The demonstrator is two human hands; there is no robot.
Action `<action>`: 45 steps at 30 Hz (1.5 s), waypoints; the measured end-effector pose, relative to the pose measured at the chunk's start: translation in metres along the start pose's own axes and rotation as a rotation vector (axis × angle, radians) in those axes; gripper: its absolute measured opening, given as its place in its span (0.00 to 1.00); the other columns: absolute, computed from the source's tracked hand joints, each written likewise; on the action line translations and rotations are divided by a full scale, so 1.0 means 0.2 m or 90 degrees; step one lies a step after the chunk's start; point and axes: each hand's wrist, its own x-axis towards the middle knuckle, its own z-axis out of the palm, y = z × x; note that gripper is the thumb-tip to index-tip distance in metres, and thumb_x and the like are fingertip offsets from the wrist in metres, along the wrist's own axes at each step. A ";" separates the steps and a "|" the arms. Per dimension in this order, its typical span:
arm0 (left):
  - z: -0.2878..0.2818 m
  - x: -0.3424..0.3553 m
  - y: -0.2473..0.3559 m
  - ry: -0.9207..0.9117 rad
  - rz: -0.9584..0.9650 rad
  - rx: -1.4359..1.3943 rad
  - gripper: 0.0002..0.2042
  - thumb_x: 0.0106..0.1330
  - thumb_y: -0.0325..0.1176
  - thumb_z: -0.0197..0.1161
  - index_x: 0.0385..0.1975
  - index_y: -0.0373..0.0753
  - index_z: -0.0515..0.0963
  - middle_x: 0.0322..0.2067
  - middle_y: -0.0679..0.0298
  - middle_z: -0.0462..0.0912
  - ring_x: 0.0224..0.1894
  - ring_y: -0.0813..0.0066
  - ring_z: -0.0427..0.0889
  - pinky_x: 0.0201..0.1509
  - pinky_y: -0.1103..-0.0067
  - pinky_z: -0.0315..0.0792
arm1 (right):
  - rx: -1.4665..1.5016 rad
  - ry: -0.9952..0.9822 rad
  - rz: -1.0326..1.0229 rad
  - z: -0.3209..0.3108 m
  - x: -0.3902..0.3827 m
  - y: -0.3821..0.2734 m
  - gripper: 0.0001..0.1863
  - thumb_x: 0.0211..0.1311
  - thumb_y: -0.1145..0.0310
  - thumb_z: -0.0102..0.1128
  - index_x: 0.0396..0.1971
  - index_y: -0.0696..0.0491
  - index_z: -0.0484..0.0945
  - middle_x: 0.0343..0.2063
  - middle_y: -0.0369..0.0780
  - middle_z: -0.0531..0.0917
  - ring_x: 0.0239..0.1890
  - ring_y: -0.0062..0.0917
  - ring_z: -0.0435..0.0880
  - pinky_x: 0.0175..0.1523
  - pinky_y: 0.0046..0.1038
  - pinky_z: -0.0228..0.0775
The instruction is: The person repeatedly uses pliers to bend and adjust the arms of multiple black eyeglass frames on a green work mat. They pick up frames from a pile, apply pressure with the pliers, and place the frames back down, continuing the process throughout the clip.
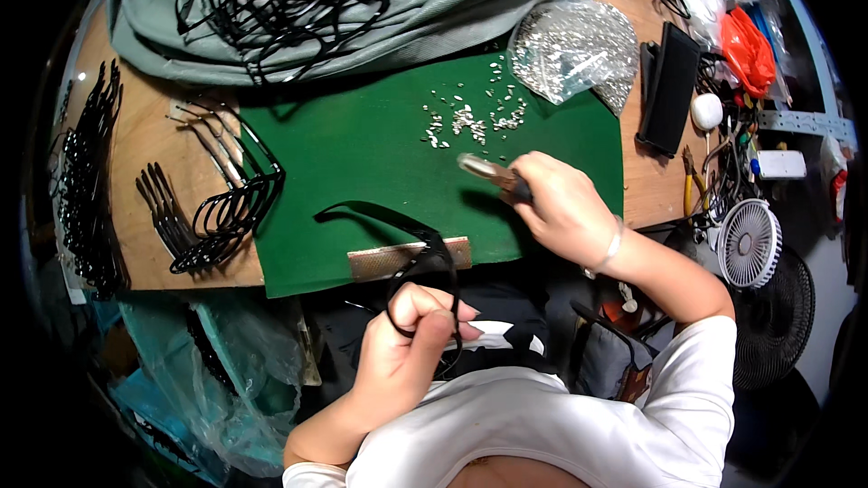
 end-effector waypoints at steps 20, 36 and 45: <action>0.08 0.04 0.03 -0.022 0.035 -0.014 0.25 0.57 0.15 0.48 0.54 0.34 0.51 0.41 0.50 0.71 0.37 0.71 0.77 0.38 0.81 0.74 | 1.015 -0.197 0.363 -0.11 -0.03 -0.32 0.09 0.55 0.67 0.57 0.27 0.55 0.68 0.19 0.33 0.73 0.20 0.13 0.70 0.27 0.14 0.63; -0.02 -0.07 0.18 -0.112 -0.117 -0.133 0.24 0.55 0.13 0.49 0.53 0.33 0.56 0.40 0.53 0.73 0.35 0.71 0.78 0.38 0.81 0.72 | 0.480 -0.483 0.141 -0.26 -0.13 -0.23 0.15 0.58 0.60 0.52 0.33 0.59 0.69 0.22 0.39 0.74 0.26 0.19 0.72 0.33 0.22 0.65; -0.01 -0.07 0.16 -0.081 -0.128 -0.033 0.22 0.55 0.14 0.48 0.51 0.30 0.57 0.40 0.52 0.73 0.32 0.72 0.79 0.34 0.83 0.70 | 0.338 -0.530 0.051 -0.29 -0.06 -0.28 0.14 0.57 0.61 0.52 0.32 0.58 0.70 0.25 0.43 0.77 0.28 0.32 0.77 0.34 0.28 0.67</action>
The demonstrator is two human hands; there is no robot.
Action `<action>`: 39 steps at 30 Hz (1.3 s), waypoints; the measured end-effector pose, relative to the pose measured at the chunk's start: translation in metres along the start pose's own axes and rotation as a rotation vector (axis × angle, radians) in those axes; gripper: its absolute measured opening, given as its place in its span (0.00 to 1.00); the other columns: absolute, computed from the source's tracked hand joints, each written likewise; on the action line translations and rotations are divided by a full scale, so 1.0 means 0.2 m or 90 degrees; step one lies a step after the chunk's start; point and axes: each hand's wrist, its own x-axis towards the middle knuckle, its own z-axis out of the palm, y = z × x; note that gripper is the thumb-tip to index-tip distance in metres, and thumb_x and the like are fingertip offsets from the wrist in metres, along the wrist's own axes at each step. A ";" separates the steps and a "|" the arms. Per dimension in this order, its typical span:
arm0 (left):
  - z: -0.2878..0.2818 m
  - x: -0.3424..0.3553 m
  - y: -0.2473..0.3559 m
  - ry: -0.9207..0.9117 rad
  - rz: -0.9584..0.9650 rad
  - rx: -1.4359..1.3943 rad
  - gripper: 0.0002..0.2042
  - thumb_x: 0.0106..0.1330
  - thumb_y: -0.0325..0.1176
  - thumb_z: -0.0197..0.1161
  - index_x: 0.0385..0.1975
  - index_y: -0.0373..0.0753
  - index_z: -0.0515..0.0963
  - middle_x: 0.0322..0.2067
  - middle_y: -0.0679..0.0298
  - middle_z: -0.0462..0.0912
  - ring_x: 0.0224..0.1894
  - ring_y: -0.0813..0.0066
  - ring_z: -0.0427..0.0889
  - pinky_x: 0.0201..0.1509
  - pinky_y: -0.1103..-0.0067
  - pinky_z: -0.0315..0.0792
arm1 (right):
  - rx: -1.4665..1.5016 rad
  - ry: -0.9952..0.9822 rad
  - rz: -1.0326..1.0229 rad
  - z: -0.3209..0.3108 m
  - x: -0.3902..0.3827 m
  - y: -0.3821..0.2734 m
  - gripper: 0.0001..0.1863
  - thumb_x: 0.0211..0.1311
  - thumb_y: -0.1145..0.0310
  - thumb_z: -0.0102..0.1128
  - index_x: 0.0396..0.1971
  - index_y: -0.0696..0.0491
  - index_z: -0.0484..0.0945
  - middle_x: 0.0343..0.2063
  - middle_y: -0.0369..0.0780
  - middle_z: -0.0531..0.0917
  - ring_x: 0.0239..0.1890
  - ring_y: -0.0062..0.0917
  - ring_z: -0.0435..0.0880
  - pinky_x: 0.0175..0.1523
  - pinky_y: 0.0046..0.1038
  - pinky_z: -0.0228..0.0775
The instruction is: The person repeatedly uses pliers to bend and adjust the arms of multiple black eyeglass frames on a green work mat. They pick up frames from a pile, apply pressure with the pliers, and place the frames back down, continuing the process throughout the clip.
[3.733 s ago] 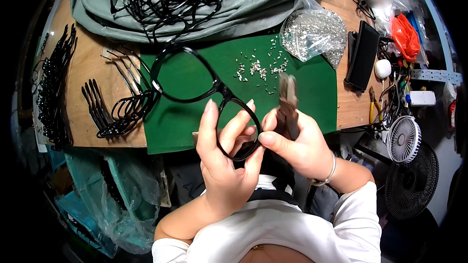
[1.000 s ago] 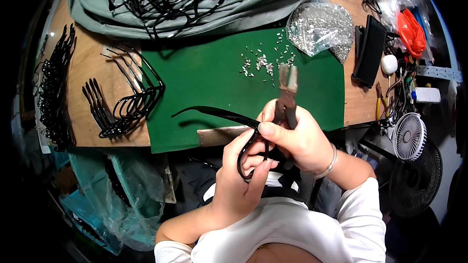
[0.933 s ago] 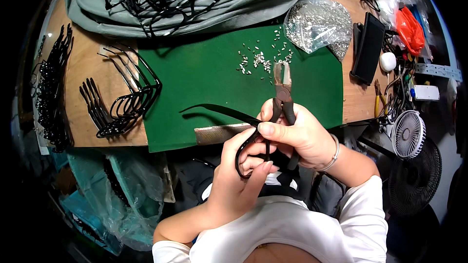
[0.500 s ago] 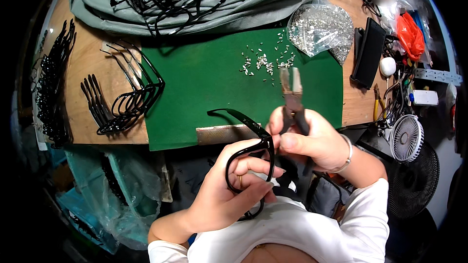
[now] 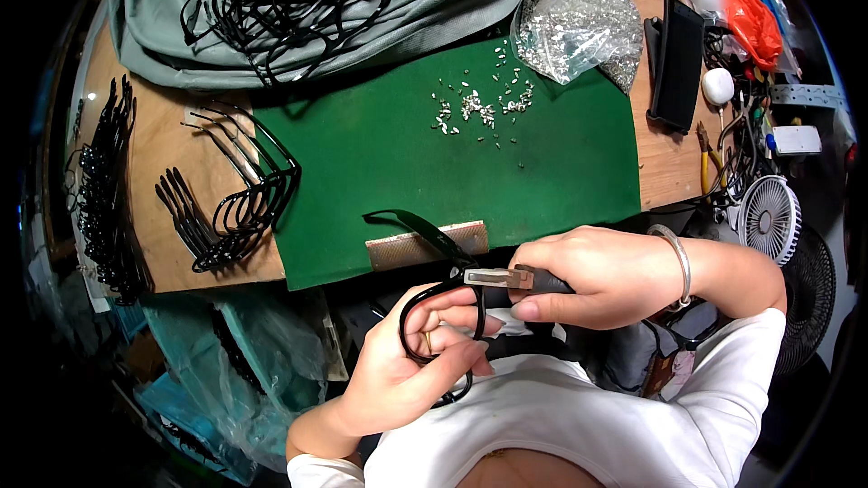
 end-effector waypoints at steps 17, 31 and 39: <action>0.02 0.00 -0.01 -0.008 0.019 -0.033 0.23 0.56 0.15 0.49 0.53 0.33 0.57 0.41 0.52 0.73 0.31 0.72 0.78 0.35 0.81 0.71 | -0.101 0.044 -0.024 -0.01 0.01 0.01 0.22 0.55 0.55 0.53 0.25 0.64 0.72 0.15 0.47 0.75 0.21 0.38 0.77 0.29 0.32 0.68; -0.12 0.12 0.14 0.262 0.278 0.466 0.22 0.58 0.20 0.51 0.53 0.31 0.57 0.40 0.54 0.73 0.31 0.77 0.77 0.35 0.84 0.72 | -0.063 0.296 -0.043 -0.02 0.19 0.23 0.15 0.52 0.61 0.56 0.30 0.59 0.72 0.23 0.47 0.76 0.27 0.37 0.77 0.33 0.30 0.67; -0.50 0.28 0.29 0.497 0.360 0.360 0.17 0.58 0.27 0.53 0.47 0.32 0.64 0.32 0.58 0.77 0.26 0.71 0.78 0.28 0.79 0.70 | -0.107 0.287 0.023 0.01 0.20 0.15 0.15 0.51 0.62 0.57 0.28 0.60 0.72 0.21 0.46 0.75 0.23 0.32 0.75 0.31 0.28 0.66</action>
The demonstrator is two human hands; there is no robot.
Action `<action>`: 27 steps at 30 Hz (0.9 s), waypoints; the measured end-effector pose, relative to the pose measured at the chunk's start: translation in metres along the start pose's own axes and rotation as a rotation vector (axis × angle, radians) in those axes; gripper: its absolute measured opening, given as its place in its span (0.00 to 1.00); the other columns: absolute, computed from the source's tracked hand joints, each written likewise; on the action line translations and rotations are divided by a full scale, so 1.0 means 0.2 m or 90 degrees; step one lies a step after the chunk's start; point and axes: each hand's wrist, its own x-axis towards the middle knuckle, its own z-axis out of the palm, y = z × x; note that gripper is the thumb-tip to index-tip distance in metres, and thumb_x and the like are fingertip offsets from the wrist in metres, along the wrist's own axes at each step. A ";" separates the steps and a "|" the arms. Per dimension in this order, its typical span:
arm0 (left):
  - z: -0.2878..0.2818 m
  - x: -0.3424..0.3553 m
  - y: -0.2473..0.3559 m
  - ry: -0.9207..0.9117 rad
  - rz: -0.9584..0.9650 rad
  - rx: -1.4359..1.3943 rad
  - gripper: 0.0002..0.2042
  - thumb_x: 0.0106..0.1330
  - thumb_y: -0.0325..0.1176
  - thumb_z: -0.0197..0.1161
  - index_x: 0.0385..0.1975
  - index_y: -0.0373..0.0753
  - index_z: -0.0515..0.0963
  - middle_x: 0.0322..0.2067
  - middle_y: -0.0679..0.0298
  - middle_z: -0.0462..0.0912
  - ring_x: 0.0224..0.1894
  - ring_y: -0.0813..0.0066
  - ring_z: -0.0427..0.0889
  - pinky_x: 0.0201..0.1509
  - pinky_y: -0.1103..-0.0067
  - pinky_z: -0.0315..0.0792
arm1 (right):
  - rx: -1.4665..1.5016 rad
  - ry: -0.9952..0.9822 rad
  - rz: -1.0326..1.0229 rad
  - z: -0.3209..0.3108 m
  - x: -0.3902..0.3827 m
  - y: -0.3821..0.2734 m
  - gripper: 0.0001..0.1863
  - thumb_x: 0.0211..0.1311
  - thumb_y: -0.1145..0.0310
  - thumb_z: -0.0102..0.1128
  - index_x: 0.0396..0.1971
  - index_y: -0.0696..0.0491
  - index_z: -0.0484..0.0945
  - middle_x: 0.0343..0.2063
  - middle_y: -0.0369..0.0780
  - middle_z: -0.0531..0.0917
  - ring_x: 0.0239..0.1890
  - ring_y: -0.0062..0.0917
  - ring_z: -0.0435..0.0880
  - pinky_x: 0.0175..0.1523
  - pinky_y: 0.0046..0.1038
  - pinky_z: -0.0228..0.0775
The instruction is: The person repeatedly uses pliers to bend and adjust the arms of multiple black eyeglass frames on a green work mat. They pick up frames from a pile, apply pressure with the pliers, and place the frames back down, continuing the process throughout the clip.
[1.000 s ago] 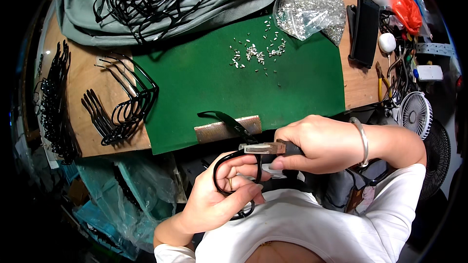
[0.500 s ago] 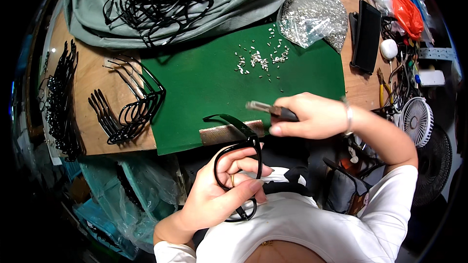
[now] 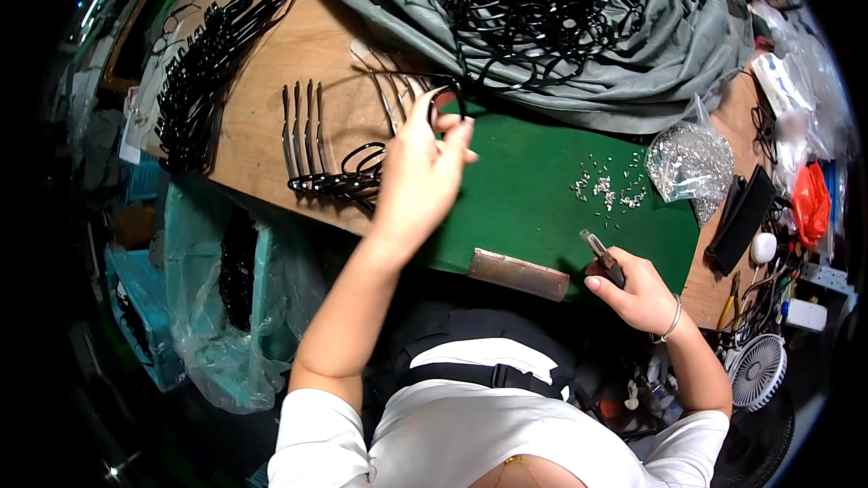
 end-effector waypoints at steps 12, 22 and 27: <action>-0.32 -0.20 -0.17 0.072 0.210 0.775 0.19 0.45 0.31 0.62 0.39 0.36 0.69 0.33 0.58 0.68 0.41 0.61 0.67 0.47 0.69 0.57 | -0.088 0.003 -0.058 0.02 0.03 -0.01 0.14 0.49 0.62 0.58 0.29 0.59 0.73 0.23 0.48 0.76 0.27 0.38 0.77 0.33 0.30 0.68; -0.70 -0.30 -0.39 0.232 0.372 0.816 0.09 0.51 0.31 0.59 0.33 0.43 0.73 0.26 0.69 0.67 0.35 0.72 0.67 0.52 0.65 0.56 | -0.108 0.029 0.006 0.08 0.03 -0.07 0.13 0.48 0.63 0.60 0.27 0.58 0.73 0.20 0.47 0.77 0.24 0.36 0.77 0.31 0.29 0.68; -1.14 -0.09 -0.33 0.325 0.388 0.977 0.06 0.51 0.30 0.56 0.29 0.43 0.72 0.26 0.66 0.67 0.36 0.70 0.68 0.51 0.64 0.56 | -0.103 0.043 0.050 0.06 0.04 -0.07 0.14 0.48 0.62 0.60 0.26 0.58 0.74 0.19 0.45 0.77 0.23 0.33 0.77 0.31 0.28 0.68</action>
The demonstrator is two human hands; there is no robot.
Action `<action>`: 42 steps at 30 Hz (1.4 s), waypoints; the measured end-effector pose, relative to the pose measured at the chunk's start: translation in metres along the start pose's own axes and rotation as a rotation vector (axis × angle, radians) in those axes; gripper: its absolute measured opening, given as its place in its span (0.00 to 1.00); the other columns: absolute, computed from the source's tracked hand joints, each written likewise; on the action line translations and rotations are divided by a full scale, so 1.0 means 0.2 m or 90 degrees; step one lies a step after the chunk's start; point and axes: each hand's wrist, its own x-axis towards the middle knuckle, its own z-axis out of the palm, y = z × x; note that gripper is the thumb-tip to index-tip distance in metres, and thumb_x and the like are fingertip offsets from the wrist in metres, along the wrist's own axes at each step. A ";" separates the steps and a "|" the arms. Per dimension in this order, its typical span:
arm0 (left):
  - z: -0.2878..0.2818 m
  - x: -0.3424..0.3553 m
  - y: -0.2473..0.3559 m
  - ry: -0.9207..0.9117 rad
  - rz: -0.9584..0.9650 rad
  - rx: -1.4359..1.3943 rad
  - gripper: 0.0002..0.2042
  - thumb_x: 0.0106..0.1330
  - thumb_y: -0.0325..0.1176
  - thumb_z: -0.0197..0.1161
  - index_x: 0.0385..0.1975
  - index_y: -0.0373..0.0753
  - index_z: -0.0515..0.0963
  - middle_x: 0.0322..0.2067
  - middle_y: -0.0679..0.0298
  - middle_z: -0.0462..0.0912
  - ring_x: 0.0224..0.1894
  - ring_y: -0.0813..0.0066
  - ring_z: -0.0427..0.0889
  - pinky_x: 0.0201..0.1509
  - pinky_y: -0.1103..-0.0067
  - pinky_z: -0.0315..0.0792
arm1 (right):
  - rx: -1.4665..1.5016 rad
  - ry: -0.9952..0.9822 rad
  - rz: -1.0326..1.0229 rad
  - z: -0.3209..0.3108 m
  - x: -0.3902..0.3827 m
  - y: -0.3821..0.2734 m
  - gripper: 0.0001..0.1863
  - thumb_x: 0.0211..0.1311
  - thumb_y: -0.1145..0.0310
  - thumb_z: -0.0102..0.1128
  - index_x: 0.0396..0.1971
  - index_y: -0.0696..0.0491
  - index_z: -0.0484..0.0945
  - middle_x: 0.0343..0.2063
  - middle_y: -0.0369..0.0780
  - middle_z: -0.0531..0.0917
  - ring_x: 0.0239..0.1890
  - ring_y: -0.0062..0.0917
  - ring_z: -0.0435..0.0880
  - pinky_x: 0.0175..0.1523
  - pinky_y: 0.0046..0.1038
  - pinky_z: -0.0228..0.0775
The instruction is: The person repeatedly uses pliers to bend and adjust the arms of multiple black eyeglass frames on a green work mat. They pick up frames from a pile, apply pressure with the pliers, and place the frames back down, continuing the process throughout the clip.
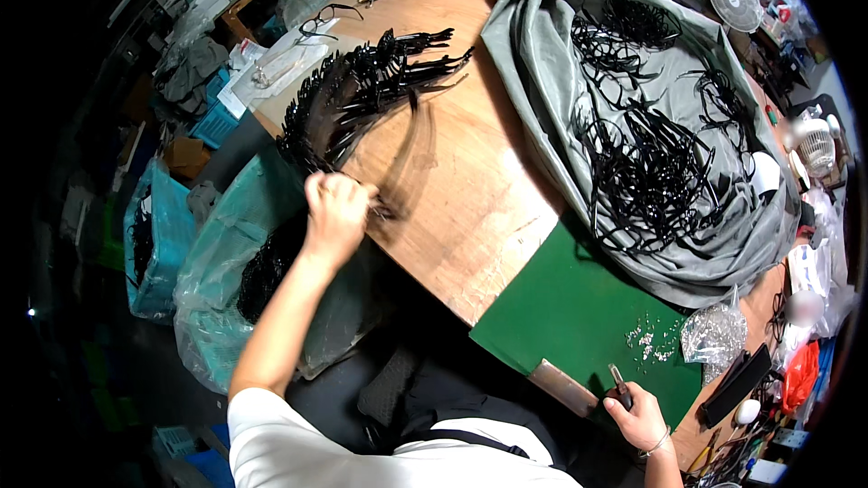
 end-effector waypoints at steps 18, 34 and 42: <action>0.15 0.03 -0.38 -0.320 -0.074 0.064 0.32 0.43 0.24 0.56 0.54 0.38 0.58 0.59 0.58 0.50 0.64 0.60 0.42 0.58 0.44 0.33 | 0.042 0.008 -0.029 0.04 0.00 0.02 0.17 0.49 0.60 0.60 0.26 0.60 0.73 0.19 0.46 0.76 0.22 0.31 0.76 0.30 0.28 0.67; -0.16 0.51 1.37 -0.073 0.154 -0.582 0.15 0.48 0.24 0.59 0.38 0.36 0.70 0.34 0.57 0.74 0.40 0.59 0.71 0.44 0.72 0.66 | 0.227 0.084 -0.067 -0.01 -0.17 0.25 0.15 0.51 0.61 0.56 0.32 0.59 0.72 0.26 0.46 0.76 0.28 0.35 0.76 0.36 0.29 0.67; -0.09 0.72 1.35 -0.066 0.247 -0.421 0.05 0.53 0.32 0.58 0.22 0.40 0.71 0.20 0.62 0.72 0.27 0.62 0.71 0.32 0.72 0.67 | 0.157 0.086 -0.167 0.04 -0.19 0.24 0.14 0.51 0.62 0.56 0.31 0.58 0.72 0.28 0.47 0.76 0.32 0.39 0.76 0.38 0.32 0.67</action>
